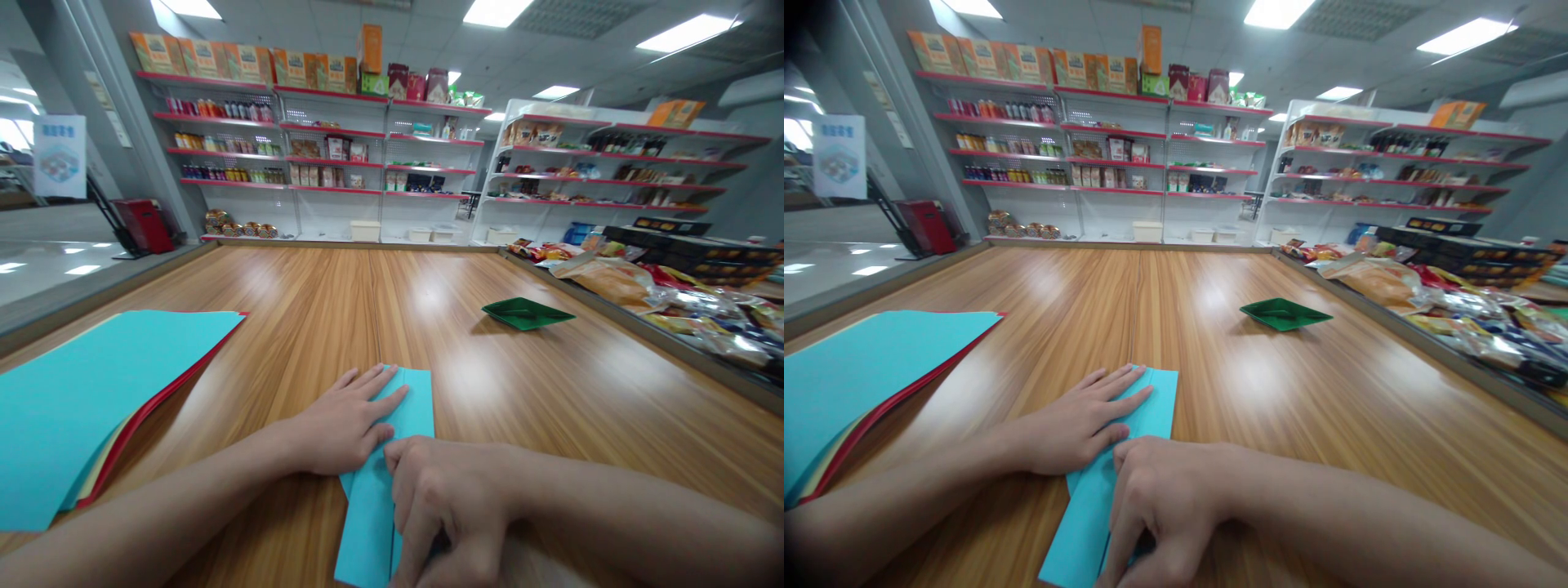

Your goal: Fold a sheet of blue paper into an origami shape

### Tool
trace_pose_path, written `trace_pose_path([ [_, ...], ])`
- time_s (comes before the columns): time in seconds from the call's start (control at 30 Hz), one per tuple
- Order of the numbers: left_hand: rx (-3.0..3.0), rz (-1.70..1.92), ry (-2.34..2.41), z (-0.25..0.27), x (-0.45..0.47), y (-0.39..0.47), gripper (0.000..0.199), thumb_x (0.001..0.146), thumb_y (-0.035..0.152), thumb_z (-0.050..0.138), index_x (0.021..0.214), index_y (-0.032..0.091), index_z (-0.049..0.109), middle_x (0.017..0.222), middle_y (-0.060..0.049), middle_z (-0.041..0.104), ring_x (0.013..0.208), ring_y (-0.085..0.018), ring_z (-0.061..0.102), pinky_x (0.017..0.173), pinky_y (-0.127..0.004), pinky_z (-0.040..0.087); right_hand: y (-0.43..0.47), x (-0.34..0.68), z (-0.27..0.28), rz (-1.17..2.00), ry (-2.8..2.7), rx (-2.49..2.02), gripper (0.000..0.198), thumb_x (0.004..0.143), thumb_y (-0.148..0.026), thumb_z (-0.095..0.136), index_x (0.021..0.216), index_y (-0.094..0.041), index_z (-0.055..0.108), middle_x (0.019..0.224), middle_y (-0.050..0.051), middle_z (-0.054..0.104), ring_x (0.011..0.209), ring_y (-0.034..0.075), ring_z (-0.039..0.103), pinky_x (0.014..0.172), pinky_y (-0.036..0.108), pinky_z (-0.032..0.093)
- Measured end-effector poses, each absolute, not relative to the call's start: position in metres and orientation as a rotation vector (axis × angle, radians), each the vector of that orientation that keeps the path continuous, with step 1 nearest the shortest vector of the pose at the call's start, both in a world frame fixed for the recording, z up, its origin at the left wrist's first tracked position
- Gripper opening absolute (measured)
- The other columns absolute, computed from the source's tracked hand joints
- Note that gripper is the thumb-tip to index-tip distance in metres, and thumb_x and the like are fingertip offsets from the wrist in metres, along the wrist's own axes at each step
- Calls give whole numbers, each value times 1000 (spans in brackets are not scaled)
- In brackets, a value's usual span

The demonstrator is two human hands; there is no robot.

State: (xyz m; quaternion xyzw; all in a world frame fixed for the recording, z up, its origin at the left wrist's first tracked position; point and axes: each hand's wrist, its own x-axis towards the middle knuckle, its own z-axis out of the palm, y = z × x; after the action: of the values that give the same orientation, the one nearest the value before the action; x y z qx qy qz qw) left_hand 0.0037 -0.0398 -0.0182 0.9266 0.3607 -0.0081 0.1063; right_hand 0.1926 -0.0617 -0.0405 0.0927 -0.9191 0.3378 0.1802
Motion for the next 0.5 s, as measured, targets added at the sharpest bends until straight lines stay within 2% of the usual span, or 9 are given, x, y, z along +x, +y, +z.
trace_pose_path([
  [0.5,2726,-11,1054,-19,2,-40,56,96,45,31,147,26,18,155,-9,5,141,-28,4,112,-51,14,-65,193,-38,969,-2626,177,25,79,-30,57,77,-13,74,49,0,63,45,7,51,53,23,33],
])
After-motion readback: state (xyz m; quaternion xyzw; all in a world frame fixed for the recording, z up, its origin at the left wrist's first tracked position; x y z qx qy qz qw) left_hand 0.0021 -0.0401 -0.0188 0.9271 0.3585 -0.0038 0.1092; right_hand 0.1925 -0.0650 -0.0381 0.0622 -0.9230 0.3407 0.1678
